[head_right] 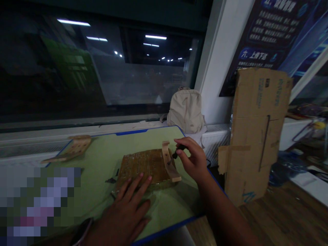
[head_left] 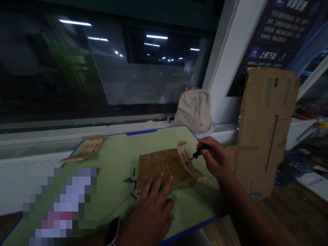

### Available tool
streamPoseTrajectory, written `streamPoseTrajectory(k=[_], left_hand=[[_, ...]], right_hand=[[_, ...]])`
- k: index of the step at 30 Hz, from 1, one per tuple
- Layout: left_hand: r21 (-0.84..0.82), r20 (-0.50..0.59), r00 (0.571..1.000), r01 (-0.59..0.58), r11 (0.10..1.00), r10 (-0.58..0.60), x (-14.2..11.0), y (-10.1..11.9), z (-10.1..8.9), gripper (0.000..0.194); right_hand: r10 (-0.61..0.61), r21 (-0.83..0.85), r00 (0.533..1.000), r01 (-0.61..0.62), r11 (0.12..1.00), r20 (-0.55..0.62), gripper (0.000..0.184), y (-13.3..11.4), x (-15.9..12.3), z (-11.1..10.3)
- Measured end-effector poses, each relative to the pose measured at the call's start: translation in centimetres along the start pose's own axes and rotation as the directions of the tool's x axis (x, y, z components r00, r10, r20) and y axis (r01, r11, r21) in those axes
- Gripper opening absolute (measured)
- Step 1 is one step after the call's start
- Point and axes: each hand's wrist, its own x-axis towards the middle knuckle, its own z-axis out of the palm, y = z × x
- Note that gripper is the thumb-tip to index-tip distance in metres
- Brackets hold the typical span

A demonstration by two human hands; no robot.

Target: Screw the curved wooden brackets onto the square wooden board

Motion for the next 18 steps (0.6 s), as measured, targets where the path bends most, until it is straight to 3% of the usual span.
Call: streamPoseTrajectory(k=[6, 10, 13, 18], left_hand=[[0.022, -0.019, 1.000, -0.014, 1.000, 0.014, 0.0, -0.2, 0.3, 0.020], [0.033, -0.005, 1.000, -0.015, 0.999, 0.016, 0.0, -0.3, 0.3, 0.024], [0.000, -0.003, 1.000, 0.001, 1.000, -0.001, -0.1, -0.2, 0.2, 0.021], [-0.020, -0.021, 1.000, 0.012, 1.000, -0.012, -0.4, -0.1, 0.3, 0.026]], right_hand=[[0.049, 0.174, 0.982, -0.082, 0.981, 0.183, 0.039, -0.8, 0.4, 0.1], [0.071, 0.166, 0.995, -0.083, 0.983, 0.077, 0.034, -0.2, -0.1, 0.4], [0.051, 0.020, 0.998, -0.050, 0.999, -0.048, 0.035, 0.5, -0.7, 0.4], [-0.032, -0.109, 0.999, 0.031, 0.994, -0.002, 0.030, 0.4, -0.8, 0.0]])
